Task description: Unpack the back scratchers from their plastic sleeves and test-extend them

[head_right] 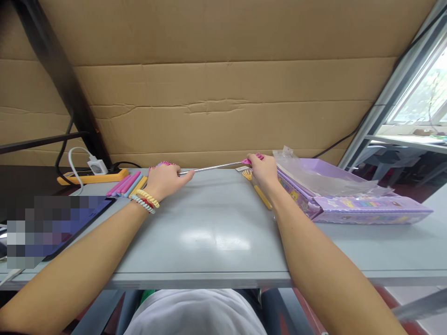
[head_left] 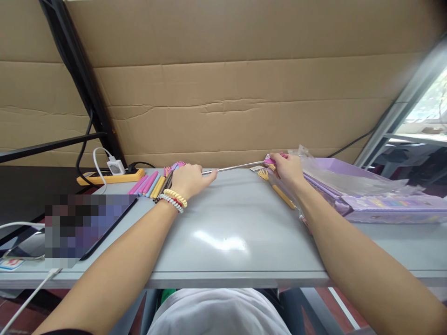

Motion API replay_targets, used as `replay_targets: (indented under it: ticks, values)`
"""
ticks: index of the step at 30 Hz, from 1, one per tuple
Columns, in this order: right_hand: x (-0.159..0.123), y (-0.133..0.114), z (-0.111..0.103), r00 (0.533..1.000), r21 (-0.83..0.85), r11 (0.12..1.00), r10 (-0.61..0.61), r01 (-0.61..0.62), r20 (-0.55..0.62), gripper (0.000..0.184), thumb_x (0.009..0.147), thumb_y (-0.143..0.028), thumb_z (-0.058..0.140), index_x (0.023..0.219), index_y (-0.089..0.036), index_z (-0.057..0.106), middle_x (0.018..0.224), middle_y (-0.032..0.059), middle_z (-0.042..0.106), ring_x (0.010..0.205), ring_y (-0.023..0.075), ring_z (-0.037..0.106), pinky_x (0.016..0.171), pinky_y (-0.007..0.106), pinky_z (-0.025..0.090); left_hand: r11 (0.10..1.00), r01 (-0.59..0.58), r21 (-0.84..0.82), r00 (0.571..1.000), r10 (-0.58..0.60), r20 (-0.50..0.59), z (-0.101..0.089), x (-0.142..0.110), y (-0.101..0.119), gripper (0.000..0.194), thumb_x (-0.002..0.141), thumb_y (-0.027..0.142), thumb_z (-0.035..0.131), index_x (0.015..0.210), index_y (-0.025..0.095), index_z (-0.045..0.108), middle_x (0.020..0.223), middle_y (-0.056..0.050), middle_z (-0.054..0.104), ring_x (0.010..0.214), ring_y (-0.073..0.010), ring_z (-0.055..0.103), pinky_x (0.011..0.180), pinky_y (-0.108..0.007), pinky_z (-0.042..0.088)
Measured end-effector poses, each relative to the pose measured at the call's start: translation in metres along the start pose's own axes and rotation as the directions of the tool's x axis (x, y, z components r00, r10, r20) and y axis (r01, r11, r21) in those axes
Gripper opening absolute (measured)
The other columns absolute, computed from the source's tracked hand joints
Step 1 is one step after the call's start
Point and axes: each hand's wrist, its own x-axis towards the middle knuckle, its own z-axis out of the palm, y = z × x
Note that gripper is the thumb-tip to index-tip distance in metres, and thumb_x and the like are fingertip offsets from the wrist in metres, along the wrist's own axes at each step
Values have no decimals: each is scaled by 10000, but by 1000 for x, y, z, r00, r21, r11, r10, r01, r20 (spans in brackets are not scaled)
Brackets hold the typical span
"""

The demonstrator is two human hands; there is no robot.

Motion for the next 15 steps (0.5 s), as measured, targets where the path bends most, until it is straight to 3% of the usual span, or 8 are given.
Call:
replay_targets:
  ticks: [8,15]
  values:
    - [6,9,3,998,-15,998,-58,58,22,284,704,-287,586,461,-198,468,360,-37,370,435,106,372,482,254,330,1000,27,14,1000,-27,-3,-2,1,-2,657,794,719,325,747,181,699,743,-143,687,774,-307,649,660,-362,424]
    - [12,16,6,990,69,994,-93,86,105,256,732,-366,571,591,-156,612,370,-51,371,400,97,349,465,252,327,998,64,24,997,-63,-44,-4,0,-2,657,770,707,360,880,181,739,814,-151,698,841,-339,645,666,-377,440]
